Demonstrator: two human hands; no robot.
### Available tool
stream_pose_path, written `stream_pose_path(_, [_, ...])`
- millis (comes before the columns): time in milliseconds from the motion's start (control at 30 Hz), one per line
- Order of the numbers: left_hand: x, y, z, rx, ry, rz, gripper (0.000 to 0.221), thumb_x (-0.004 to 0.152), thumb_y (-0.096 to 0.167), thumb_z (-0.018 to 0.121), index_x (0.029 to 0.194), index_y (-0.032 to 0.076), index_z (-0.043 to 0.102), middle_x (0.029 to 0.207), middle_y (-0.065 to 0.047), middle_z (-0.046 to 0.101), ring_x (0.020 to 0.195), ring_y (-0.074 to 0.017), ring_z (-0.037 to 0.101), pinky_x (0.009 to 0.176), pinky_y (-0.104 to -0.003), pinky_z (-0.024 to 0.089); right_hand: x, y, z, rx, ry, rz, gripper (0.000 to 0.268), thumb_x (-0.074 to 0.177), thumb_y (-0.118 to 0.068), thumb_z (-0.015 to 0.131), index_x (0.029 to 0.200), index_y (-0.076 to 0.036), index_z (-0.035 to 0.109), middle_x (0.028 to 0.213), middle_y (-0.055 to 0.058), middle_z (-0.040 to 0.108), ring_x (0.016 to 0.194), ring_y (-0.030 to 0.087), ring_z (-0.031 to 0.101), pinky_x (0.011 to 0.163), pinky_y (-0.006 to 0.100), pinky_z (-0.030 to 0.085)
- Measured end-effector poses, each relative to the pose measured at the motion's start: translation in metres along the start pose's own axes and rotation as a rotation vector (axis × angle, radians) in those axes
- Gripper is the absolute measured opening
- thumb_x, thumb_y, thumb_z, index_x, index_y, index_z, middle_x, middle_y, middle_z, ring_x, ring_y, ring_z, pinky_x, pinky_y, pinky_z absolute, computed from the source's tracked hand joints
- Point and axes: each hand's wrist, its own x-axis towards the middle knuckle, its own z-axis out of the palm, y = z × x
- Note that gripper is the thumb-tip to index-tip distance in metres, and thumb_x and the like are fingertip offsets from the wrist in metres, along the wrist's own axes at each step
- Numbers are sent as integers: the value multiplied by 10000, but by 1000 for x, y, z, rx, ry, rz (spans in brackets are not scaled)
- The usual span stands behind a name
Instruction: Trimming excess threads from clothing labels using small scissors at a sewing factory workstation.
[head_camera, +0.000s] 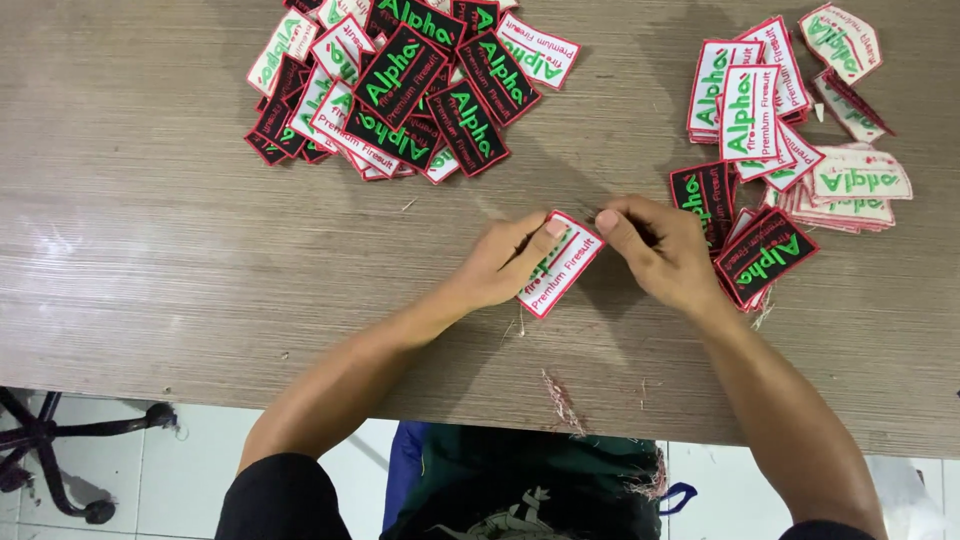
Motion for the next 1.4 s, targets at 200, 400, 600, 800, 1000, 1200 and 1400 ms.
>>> stream_pose_path(200, [4, 3, -2, 50, -25, 79, 378, 1093, 227, 470, 750, 81, 534, 477, -83, 507, 488, -101, 463, 483, -253, 402, -2, -13, 8, 23, 5, -3, 207, 1054, -181, 679, 898, -78, 769, 553, 34, 511, 627, 90, 459, 554, 262, 400])
stream_pose_path(400, [4, 2, -4, 98, -69, 83, 337, 1082, 202, 464, 781, 73, 546, 476, -105, 519, 452, -132, 472, 471, -279, 408, -4, -9, 14, 30, 24, 10, 253, 1068, -200, 669, 871, -71, 760, 545, 26, 504, 617, 75, 444, 555, 253, 383])
stream_pose_path(600, [4, 11, -4, 99, -77, 72, 339, 1075, 191, 475, 761, 76, 533, 477, -107, 526, 453, -138, 482, 475, -264, 409, -5, -9, 15, 18, 41, 7, 322, 1088, -204, 654, 800, -92, 745, 519, 13, 462, 611, 46, 414, 526, 246, 350])
stream_pose_path(800, [3, 29, -4, -50, 9, -20, 393, 1084, 255, 451, 760, 76, 582, 496, -86, 538, 499, -114, 468, 486, -276, 401, -8, 16, 20, 134, 34, 86, 172, 966, -223, 783, 936, -62, 734, 606, 49, 520, 598, 95, 452, 537, 268, 393])
stream_pose_path(1000, [-2, 33, -10, -169, -57, 45, 158, 924, 67, 687, 780, 122, 651, 597, 61, 531, 642, -29, 466, 556, -175, 383, -2, -1, 23, 291, 257, 91, 174, 1042, -203, 733, 928, -74, 707, 638, -25, 483, 596, 43, 430, 529, 183, 364])
stream_pose_path(1200, [-6, 9, -2, -246, 99, -108, 94, 933, 58, 677, 869, 15, 731, 709, -85, 702, 702, -80, 630, 673, -237, 560, -6, -39, 27, 523, 210, 130, 253, 928, -279, 815, 942, -95, 642, 669, -46, 493, 527, 23, 465, 429, 172, 402])
stream_pose_path(1400, [0, 9, 4, -305, 205, -84, 126, 964, 83, 690, 1016, -18, 743, 811, -130, 742, 749, -120, 710, 711, -289, 626, -3, -16, 18, 68, 223, 228, 492, 1059, -424, 714, 715, -72, 702, 536, 50, 612, 496, 105, 495, 516, 242, 392])
